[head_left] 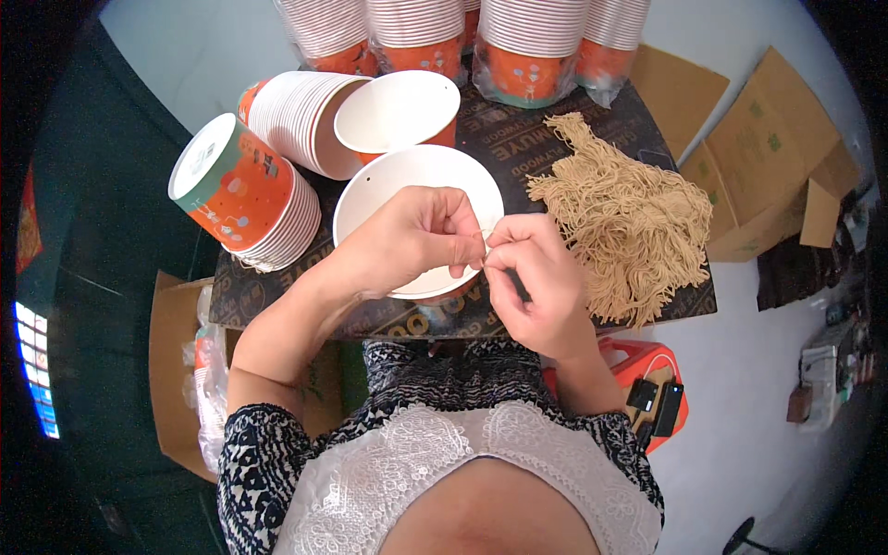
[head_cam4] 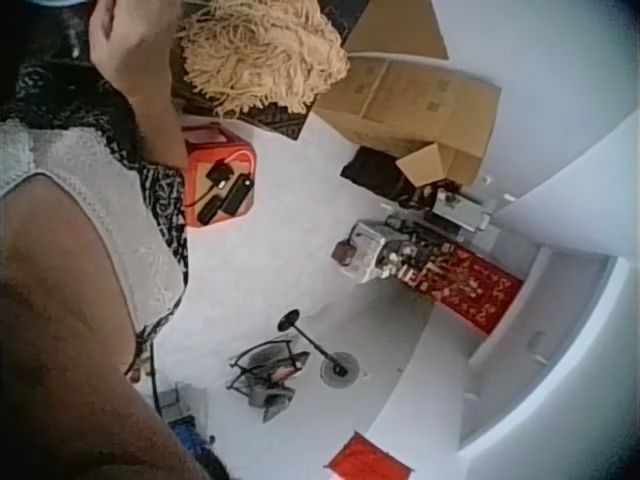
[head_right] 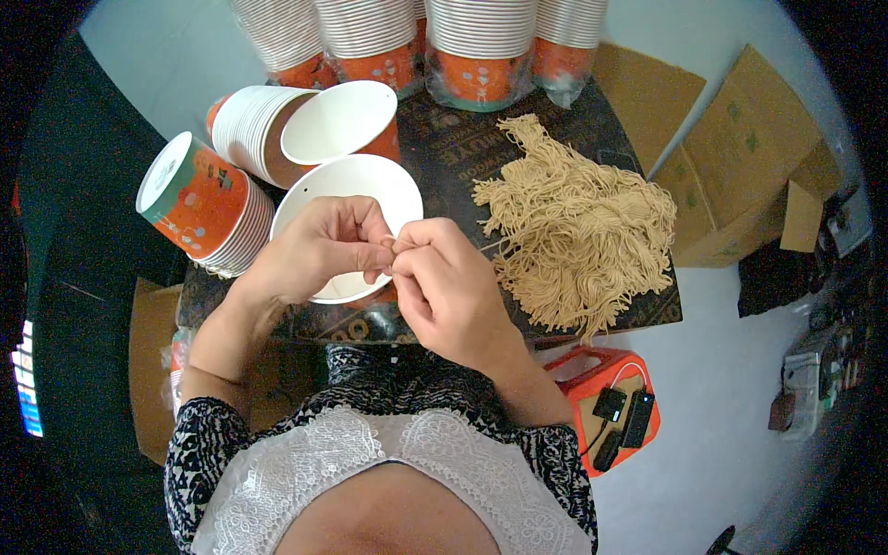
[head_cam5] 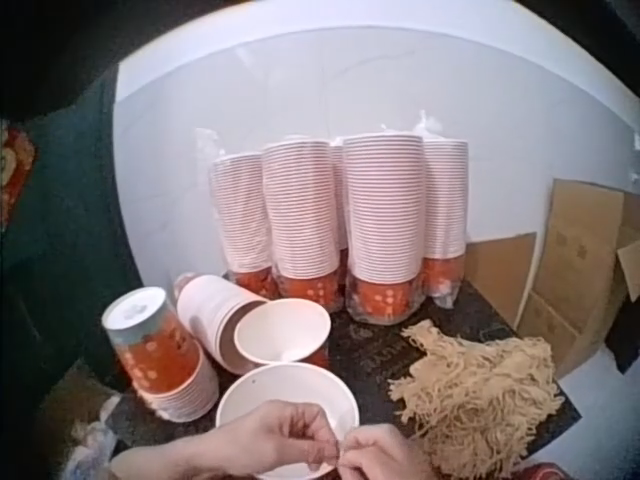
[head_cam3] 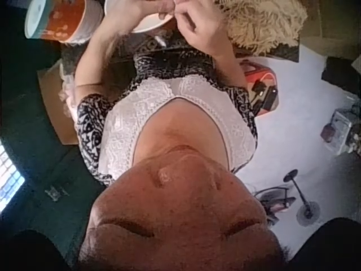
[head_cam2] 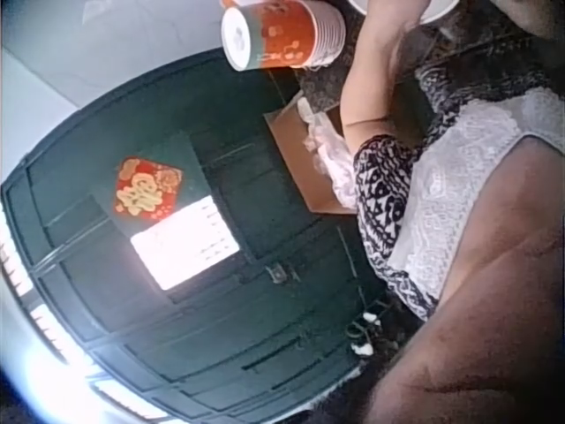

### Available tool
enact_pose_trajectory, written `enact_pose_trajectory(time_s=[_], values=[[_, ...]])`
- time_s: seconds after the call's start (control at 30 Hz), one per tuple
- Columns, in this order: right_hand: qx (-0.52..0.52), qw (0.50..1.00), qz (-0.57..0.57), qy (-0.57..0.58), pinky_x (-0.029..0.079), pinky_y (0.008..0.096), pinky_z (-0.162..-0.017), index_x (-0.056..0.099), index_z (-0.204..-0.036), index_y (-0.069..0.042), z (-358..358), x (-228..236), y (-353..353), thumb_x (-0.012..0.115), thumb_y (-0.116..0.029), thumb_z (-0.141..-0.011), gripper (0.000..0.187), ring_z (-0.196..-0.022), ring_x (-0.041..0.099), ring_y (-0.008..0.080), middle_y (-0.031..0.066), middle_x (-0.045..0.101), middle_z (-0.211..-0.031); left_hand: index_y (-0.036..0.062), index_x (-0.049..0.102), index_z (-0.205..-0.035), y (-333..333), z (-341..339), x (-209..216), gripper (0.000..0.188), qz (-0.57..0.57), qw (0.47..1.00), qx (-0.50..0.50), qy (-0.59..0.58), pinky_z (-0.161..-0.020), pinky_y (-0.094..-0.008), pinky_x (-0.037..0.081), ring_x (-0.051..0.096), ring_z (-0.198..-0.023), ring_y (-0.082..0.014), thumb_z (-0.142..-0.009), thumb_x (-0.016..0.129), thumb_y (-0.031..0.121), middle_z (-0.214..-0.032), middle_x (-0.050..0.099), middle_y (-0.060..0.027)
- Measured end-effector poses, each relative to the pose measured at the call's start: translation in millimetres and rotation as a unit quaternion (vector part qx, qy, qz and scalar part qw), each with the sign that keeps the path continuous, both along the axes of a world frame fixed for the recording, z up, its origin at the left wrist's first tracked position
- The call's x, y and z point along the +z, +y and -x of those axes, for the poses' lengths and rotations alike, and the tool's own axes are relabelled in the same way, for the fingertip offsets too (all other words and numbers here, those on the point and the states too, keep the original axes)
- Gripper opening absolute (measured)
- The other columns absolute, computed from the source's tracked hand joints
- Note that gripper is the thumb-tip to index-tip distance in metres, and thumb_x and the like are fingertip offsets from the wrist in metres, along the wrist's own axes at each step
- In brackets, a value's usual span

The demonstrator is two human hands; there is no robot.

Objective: Attach string handles to large paper buckets on a workshop bench.

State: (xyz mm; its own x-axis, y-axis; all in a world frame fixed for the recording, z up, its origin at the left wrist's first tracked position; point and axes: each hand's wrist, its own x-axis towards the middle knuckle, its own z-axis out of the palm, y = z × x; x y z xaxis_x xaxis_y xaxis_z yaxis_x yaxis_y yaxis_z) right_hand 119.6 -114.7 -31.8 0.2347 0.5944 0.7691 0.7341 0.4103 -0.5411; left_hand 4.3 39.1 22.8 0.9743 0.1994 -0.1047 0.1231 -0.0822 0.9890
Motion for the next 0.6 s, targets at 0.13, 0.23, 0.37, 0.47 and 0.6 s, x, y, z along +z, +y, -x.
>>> enact_pose_trajectory(time_s=[0.13, 0.23, 0.37, 0.47, 0.6], values=[[-0.012, 1.000, -0.011, -0.021, 0.051, 0.0351, -0.069, 0.058, -0.088, 0.001, -3.1, -1.8, -0.6, 0.067, 0.009, -0.074, 0.018, -0.082, 0.062, 0.0280, 0.0143, 0.058, -0.097, 0.0000, 0.059, -0.085, -0.7, 1.3, -0.5, 0.011, -0.019, 1.000, -0.009, -0.005, -0.065, -0.0232, 0.048, 0.059, -0.073, -0.0092, -0.083, 0.067, -0.007, -0.084, 0.064, -0.0046], [-0.041, 0.999, -0.006, -0.017, 0.052, 0.0364, -0.074, 0.060, -0.093, 0.002, -9.0, -3.6, 4.3, 0.065, 0.007, -0.079, 0.015, -0.085, 0.063, 0.0307, 0.0152, 0.059, -0.100, 0.0014, 0.058, -0.083, -1.8, 5.3, -9.8, 0.011, -0.044, 0.998, 0.000, -0.049, -0.064, -0.0232, 0.048, 0.058, -0.074, -0.0076, -0.082, 0.066, -0.005, -0.081, 0.062, -0.0013], [-0.031, 0.999, -0.001, -0.007, 0.052, 0.0378, -0.078, 0.061, -0.101, 0.004, -10.6, -10.3, 9.8, 0.061, 0.009, -0.083, 0.019, -0.090, 0.064, 0.0328, 0.0157, 0.061, -0.102, 0.0014, 0.055, -0.082, -14.3, 8.6, -5.9, 0.013, -0.094, 0.993, 0.007, -0.066, -0.063, -0.0258, 0.048, 0.059, -0.071, -0.0110, -0.082, 0.065, -0.007, -0.079, 0.061, -0.0027], [-0.016, 0.999, 0.017, 0.021, 0.052, 0.0359, -0.076, 0.061, -0.101, 0.005, -7.3, -8.8, 9.2, 0.061, 0.009, -0.083, 0.018, -0.089, 0.064, 0.0320, 0.0160, 0.060, -0.101, 0.0015, 0.052, -0.088, -19.9, 11.0, -8.9, 0.019, -0.382, 0.904, 0.037, -0.189, -0.061, -0.0343, 0.048, 0.061, -0.070, -0.0296, -0.079, 0.066, -0.008, -0.080, 0.057, -0.0143], [-0.005, 0.997, 0.043, 0.068, 0.052, 0.0350, -0.073, 0.063, -0.105, 0.005, -2.3, -3.0, 8.1, 0.058, 0.009, -0.085, 0.021, -0.086, 0.064, 0.0304, 0.0165, 0.059, -0.098, 0.0013, 0.052, -0.092, -27.4, 12.3, -8.9, 0.023, -0.467, 0.859, 0.050, -0.206, -0.060, -0.0388, 0.048, 0.061, -0.072, -0.0341, -0.077, 0.067, -0.008, -0.082, 0.055, -0.0154]])
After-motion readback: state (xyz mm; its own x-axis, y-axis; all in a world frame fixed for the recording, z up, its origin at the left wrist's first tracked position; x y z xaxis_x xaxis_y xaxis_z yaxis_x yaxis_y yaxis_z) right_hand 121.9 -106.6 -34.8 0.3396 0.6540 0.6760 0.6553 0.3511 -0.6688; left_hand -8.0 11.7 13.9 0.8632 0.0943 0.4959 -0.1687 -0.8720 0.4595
